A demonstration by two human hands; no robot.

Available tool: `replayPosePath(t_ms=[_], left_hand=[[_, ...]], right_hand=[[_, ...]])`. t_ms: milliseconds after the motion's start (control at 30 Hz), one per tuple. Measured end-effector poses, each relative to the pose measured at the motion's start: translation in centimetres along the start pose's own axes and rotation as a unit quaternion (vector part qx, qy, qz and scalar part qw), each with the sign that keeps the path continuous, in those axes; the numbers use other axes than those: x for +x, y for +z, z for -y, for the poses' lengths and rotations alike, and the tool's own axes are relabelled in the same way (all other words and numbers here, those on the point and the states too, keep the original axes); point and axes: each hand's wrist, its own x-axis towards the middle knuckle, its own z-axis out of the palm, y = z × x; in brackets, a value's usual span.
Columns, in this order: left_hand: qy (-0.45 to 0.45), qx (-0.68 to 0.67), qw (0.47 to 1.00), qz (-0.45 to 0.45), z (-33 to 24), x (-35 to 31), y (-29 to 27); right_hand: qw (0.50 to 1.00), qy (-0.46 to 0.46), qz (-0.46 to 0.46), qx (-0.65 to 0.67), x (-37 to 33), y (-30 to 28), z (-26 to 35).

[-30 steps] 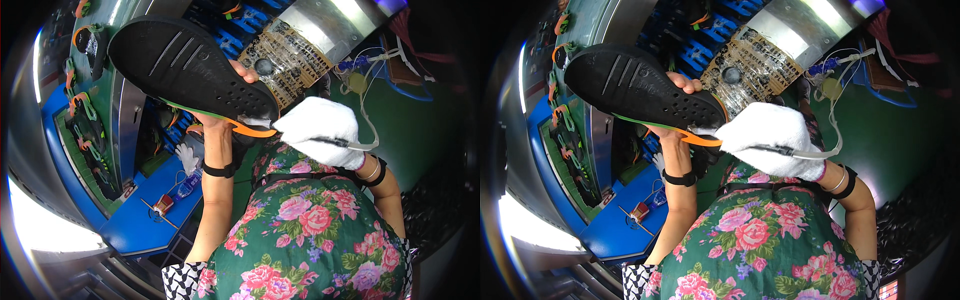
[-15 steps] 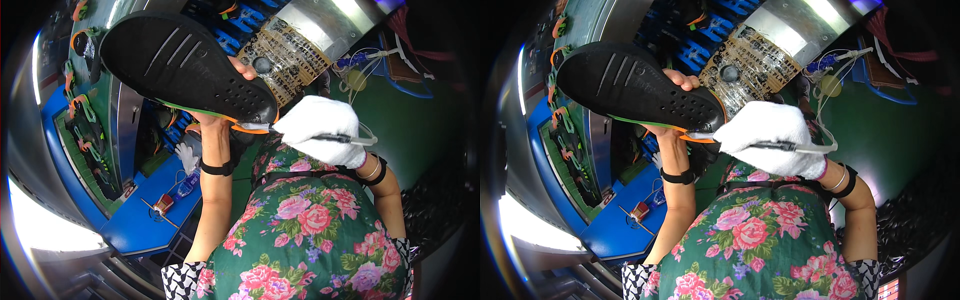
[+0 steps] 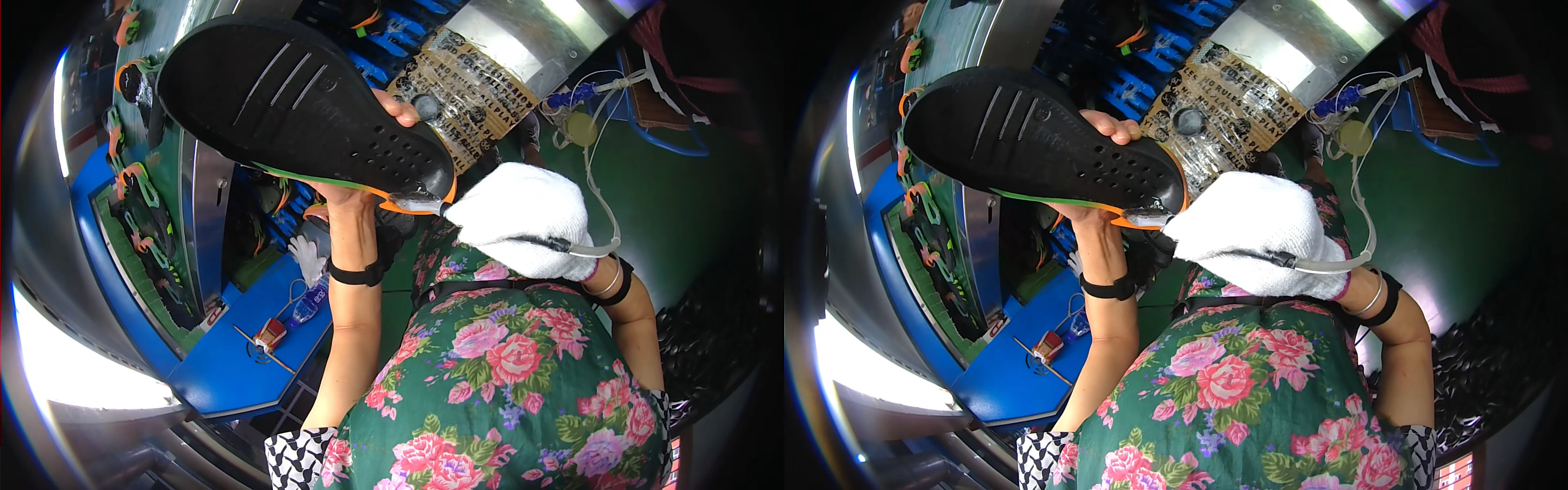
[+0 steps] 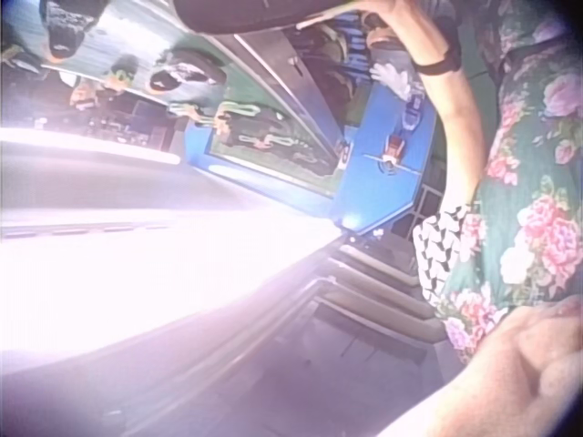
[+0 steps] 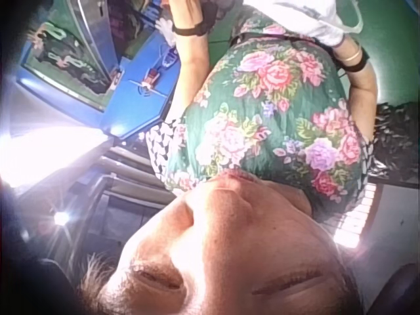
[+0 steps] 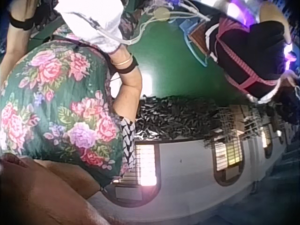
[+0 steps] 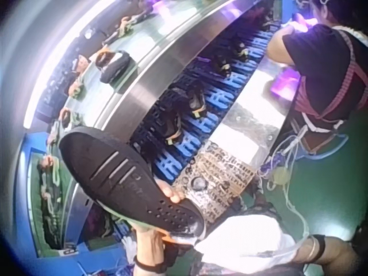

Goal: Apply adhesive to the soles of shoes using a brush on an assembly line.

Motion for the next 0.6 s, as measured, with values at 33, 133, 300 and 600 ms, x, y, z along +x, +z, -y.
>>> replayPosePath(t_ms=[33,133,300,600], left_hand=[[0.0,0.0,1.0,0.0,0.1,0.1,0.0],[0.005,-0.025,1.0,0.01,0.1,0.4,0.3],[0.0,-0.045,0.999,0.003,0.5,0.4,0.8],[0.007,-0.041,0.999,0.008,1.0,0.7,0.8]], right_hand=[[1.0,0.003,-0.01,0.009,0.1,0.1,0.2],[0.999,0.018,-0.018,0.024,0.1,-0.3,0.3],[1.0,0.0,0.002,0.01,-0.2,-0.3,0.4],[1.0,-0.018,0.007,0.006,0.4,-0.6,1.1]])
